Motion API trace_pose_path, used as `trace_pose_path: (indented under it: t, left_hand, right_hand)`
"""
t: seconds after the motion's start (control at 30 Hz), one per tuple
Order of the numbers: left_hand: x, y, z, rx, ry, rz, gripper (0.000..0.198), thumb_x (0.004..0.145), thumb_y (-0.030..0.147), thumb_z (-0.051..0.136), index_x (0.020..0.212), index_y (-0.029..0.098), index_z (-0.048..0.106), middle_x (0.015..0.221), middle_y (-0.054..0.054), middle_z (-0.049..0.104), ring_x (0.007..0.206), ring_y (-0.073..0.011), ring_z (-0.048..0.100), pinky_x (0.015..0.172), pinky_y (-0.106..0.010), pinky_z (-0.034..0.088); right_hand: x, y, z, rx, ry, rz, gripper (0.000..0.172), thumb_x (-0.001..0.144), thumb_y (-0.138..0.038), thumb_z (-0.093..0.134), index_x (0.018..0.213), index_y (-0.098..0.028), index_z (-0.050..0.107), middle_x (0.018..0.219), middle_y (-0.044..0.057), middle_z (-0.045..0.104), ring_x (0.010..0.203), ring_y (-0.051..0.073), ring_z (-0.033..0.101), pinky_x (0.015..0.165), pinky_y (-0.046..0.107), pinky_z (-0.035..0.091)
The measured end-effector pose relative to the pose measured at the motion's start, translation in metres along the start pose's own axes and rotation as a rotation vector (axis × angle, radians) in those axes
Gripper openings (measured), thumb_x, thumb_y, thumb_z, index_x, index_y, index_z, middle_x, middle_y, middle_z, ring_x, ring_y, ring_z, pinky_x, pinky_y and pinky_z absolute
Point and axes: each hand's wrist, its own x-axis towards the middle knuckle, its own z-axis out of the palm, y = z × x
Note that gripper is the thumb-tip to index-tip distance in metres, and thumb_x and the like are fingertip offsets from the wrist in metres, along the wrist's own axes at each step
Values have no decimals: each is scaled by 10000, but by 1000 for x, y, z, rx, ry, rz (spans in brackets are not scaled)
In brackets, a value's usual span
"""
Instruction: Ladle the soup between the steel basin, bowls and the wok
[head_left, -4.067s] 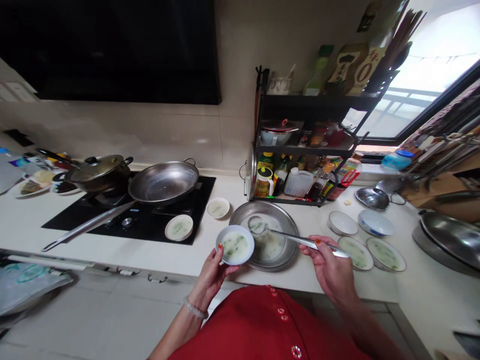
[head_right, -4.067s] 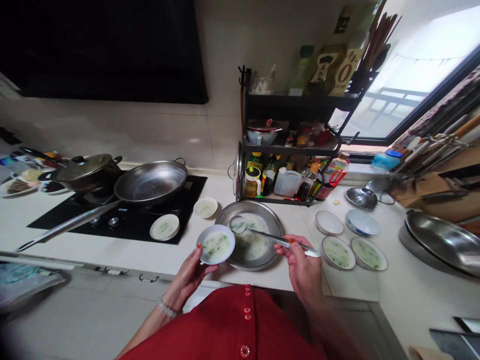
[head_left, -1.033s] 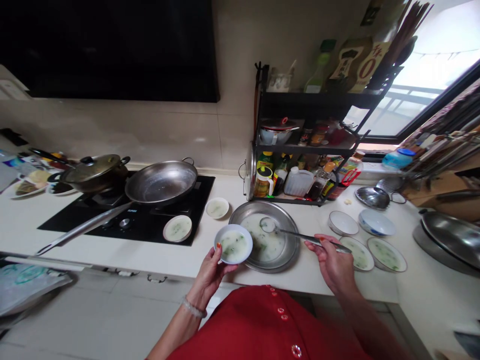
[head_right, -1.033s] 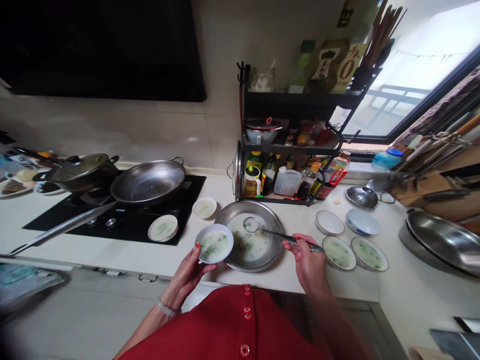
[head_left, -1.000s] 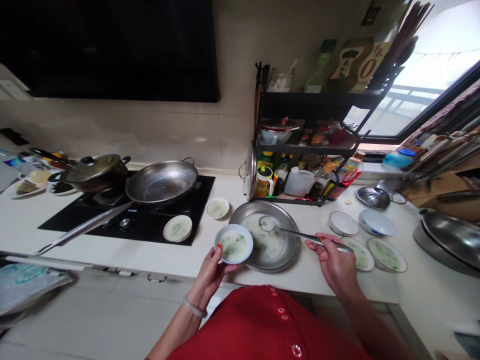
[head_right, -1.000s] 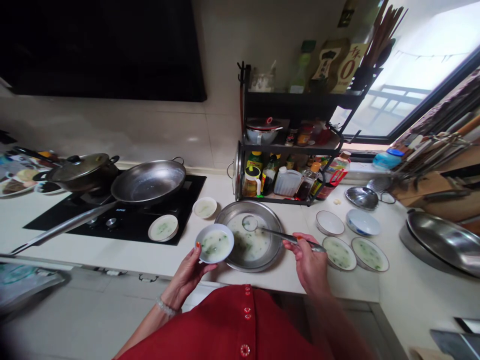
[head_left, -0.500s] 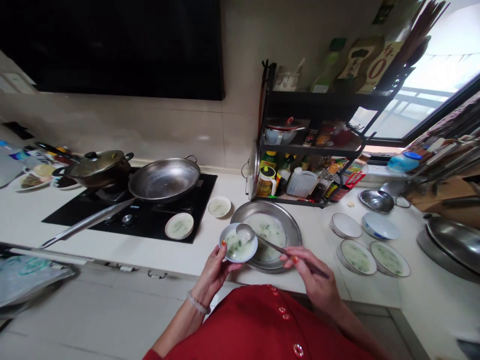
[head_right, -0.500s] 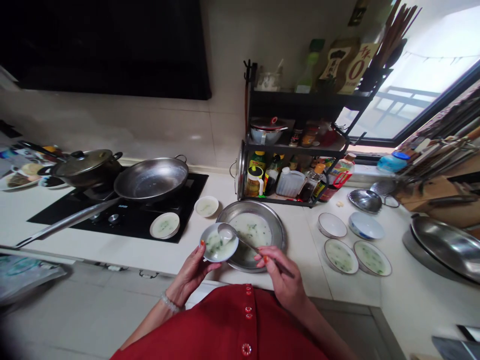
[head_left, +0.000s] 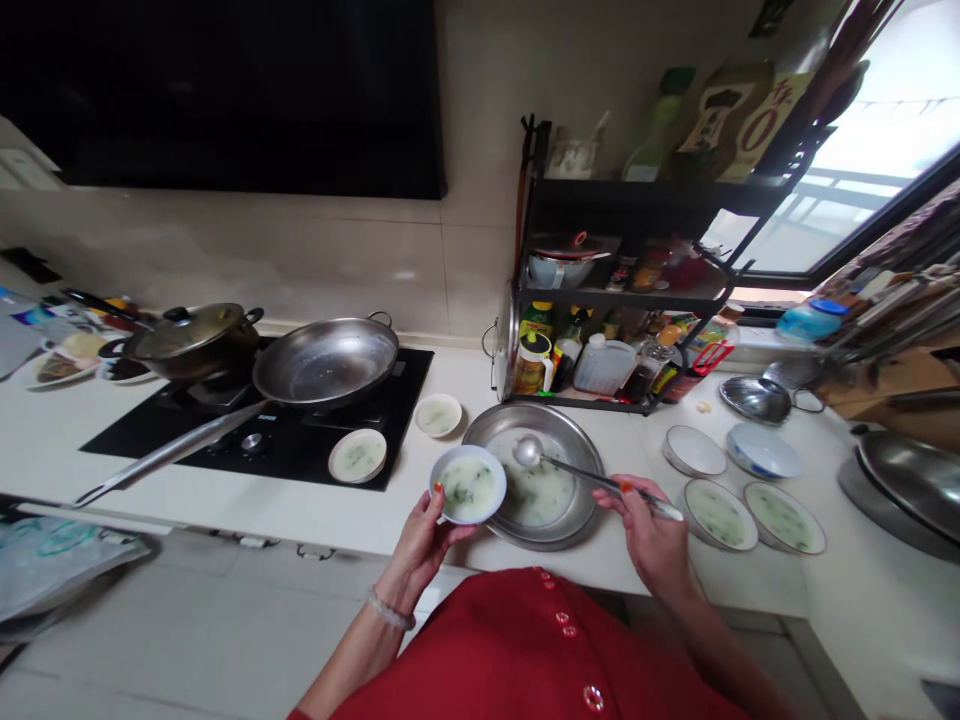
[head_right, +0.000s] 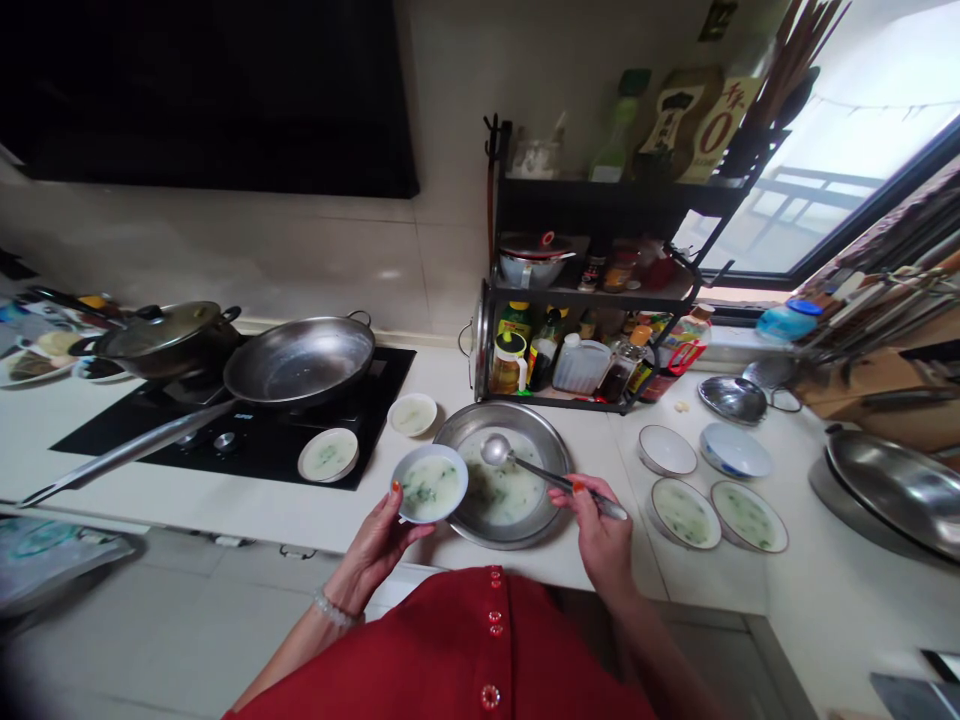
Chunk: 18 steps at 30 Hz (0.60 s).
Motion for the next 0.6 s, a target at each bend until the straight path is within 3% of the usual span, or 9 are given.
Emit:
trace_pose_path:
  t: [0.13, 0.3, 0.47, 0.6]
  left_hand:
    - [2, 3, -4, 4, 8, 21, 253, 802, 239, 665, 1002, 140, 547, 997, -112, 643, 760, -222, 686, 540, -342, 620]
    - [6, 5, -8, 7, 20, 27, 230, 816, 232, 647, 1005, 144, 550, 1007, -112, 640, 771, -223, 685, 563, -357, 623]
    - [5, 6, -6, 12, 45, 16, 232, 817, 237, 646, 1002, 146, 541, 968, -102, 644, 741, -203, 681, 560, -338, 619]
    - [5, 6, -5, 0, 44, 24, 221, 817, 232, 646, 999, 146, 554, 970, -94, 644, 746, -190, 673, 561, -336, 620]
  right_hand:
    - [1, 24, -3, -157, -50, 28, 276, 771, -461, 619, 855, -199, 635, 659, 48, 704, 656, 221, 690, 693, 360, 553]
    - [-5, 45, 2, -146, -86, 90, 319, 725, -495, 636, 850, -201, 638, 706, 55, 719, 681, 226, 690, 714, 364, 543]
    - [3, 57, 3, -9, 63, 259, 269, 734, -430, 632, 864, -196, 608, 633, 30, 700, 643, 229, 694, 701, 371, 550]
    - [9, 57, -2, 58, 135, 265, 248, 721, -400, 655, 839, -186, 614, 687, 34, 712, 607, 216, 689, 641, 345, 554]
